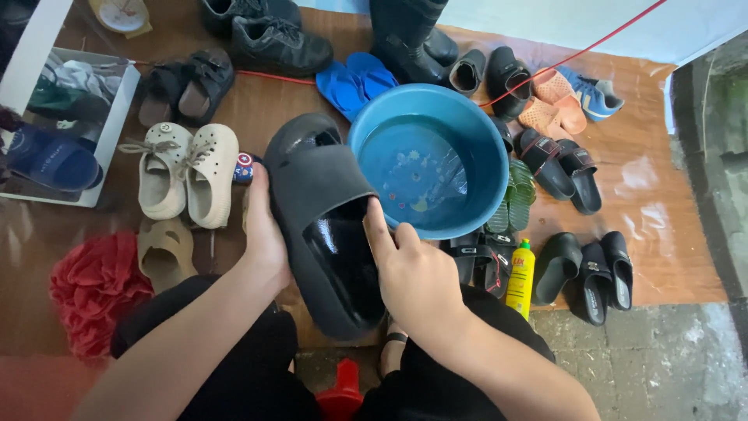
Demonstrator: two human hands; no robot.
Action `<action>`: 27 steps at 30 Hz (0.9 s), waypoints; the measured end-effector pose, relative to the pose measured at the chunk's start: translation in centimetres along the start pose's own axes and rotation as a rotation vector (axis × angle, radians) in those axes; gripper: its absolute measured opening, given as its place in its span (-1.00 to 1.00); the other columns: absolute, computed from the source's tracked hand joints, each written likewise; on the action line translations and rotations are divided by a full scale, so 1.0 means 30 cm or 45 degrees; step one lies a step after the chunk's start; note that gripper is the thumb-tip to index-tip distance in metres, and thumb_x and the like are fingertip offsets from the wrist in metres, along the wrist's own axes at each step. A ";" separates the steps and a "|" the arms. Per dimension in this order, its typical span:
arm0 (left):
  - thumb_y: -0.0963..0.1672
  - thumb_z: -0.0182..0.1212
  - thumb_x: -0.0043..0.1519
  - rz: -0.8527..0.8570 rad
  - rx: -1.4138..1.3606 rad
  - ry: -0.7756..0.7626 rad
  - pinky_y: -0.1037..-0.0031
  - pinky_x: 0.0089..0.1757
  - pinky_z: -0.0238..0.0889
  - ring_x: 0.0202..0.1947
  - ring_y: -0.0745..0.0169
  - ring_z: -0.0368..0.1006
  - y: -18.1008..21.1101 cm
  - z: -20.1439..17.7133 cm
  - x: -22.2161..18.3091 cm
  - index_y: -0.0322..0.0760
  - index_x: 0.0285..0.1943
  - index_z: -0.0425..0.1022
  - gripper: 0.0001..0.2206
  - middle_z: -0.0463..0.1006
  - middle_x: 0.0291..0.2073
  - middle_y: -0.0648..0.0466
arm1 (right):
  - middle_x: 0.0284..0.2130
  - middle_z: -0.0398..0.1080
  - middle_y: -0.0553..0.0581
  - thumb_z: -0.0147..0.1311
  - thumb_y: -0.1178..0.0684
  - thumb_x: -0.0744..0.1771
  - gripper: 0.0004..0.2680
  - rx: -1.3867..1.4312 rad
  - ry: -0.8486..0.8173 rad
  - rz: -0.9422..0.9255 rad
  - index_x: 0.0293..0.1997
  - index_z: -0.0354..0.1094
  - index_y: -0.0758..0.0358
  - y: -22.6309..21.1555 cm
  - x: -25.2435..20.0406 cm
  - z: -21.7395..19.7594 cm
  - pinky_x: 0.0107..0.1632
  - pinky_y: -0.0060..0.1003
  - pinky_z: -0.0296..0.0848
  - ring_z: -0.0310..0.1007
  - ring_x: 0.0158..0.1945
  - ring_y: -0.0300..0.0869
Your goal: Cleaning a black slide sandal using a toothbrush and a basin of soapy water.
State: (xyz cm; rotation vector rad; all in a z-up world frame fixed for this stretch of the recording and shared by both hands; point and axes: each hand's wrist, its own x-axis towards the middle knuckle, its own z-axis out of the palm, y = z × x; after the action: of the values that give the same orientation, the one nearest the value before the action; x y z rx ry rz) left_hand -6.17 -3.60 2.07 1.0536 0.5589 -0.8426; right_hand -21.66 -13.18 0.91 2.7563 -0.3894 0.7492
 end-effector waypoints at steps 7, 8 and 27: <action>0.32 -0.16 -0.09 0.136 0.086 -0.280 0.05 0.22 0.03 0.36 -0.18 0.19 0.031 -0.085 0.081 -0.20 0.55 0.07 0.01 0.19 0.46 -0.18 | -0.50 0.34 0.16 0.06 0.23 0.27 -0.56 0.418 -0.424 -0.008 0.34 0.24 0.50 0.011 0.013 -0.097 -0.68 -0.31 0.34 0.24 -0.73 -0.18; 0.32 -0.18 -0.10 0.044 0.067 -0.258 -0.03 0.23 -0.02 0.37 -0.27 0.18 0.041 -0.083 0.072 -0.20 0.55 0.11 0.02 0.20 0.47 -0.21 | -0.51 0.36 0.16 0.07 0.21 0.28 -0.57 0.505 -0.445 0.024 0.32 0.27 0.48 0.014 0.015 -0.105 -0.64 -0.28 0.38 0.30 -0.72 -0.14; 0.22 -0.10 0.10 0.134 -0.084 -0.277 0.28 0.12 0.24 0.10 0.14 0.42 0.050 -0.086 0.099 -0.16 0.35 0.36 -0.29 0.50 0.21 0.00 | -0.54 0.36 0.08 0.12 0.27 0.29 -0.66 1.083 -0.435 -0.070 0.22 0.37 0.38 0.062 0.092 -0.164 -0.53 -0.30 0.29 0.30 -0.63 -0.20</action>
State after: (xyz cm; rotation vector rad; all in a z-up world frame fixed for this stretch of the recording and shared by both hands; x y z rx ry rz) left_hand -3.26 -1.86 -0.41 0.9097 0.3423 -0.8285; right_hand -22.19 -13.87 6.79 3.6945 -0.0411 0.4916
